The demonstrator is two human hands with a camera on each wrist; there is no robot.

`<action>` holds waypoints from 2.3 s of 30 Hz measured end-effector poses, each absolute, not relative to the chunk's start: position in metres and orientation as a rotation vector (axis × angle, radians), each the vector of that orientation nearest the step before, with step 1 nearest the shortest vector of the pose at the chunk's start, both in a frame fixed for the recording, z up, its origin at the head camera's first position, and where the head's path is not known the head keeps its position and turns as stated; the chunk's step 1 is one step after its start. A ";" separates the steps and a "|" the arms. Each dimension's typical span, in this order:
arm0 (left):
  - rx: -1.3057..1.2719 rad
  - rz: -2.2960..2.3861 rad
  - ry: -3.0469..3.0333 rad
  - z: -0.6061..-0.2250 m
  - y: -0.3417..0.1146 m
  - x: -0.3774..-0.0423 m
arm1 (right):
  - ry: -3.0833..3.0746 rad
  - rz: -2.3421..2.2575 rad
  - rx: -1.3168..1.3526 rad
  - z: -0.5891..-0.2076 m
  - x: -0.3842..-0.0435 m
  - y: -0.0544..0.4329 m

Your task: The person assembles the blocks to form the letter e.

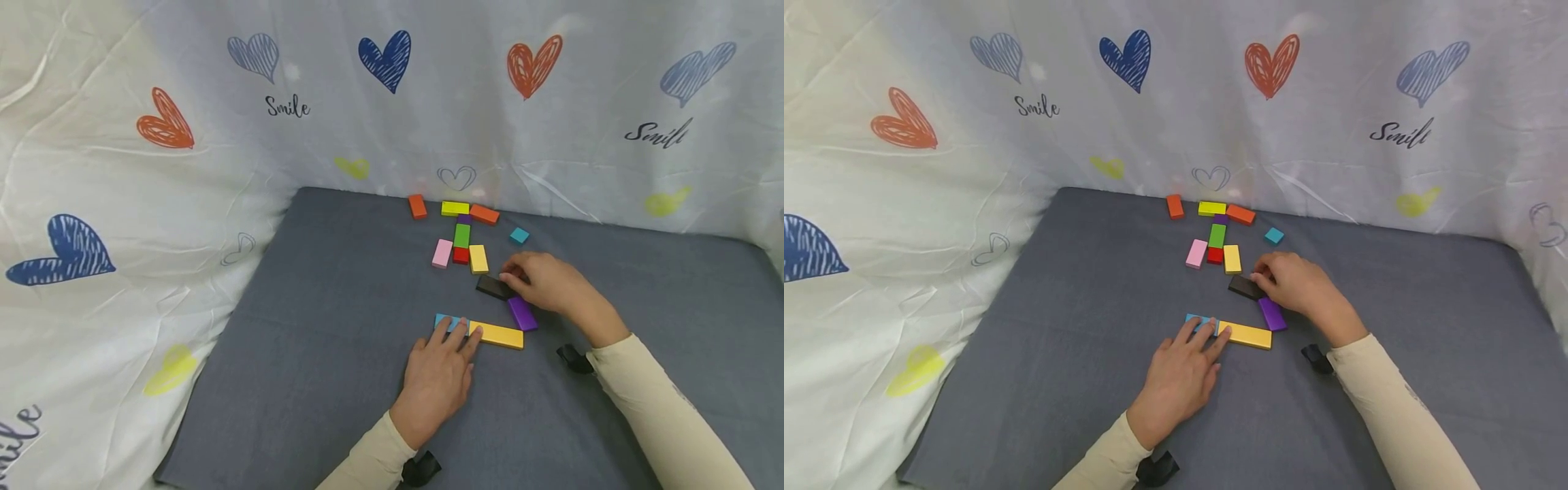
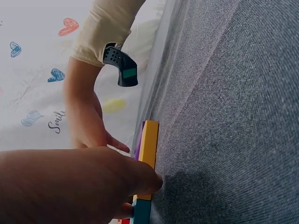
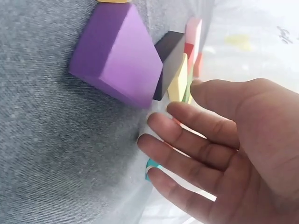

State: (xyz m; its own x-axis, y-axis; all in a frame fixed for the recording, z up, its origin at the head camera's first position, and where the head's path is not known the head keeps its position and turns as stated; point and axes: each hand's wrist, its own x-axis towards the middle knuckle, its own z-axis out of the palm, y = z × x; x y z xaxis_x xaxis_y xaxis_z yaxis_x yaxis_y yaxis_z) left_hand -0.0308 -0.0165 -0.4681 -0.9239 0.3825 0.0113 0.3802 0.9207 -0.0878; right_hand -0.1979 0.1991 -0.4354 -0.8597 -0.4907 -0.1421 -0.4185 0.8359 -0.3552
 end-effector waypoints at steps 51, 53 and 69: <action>-0.613 0.142 -3.026 -0.470 -0.021 -0.031 | 2.802 -0.351 -0.524 -0.430 -0.238 0.148; -0.618 0.143 -3.028 -0.470 -0.021 -0.031 | 2.810 -0.387 -0.524 -0.432 -0.237 0.151; -0.610 0.137 -3.068 -0.469 -0.019 -0.030 | 2.878 -0.478 -0.871 -0.430 -0.218 0.153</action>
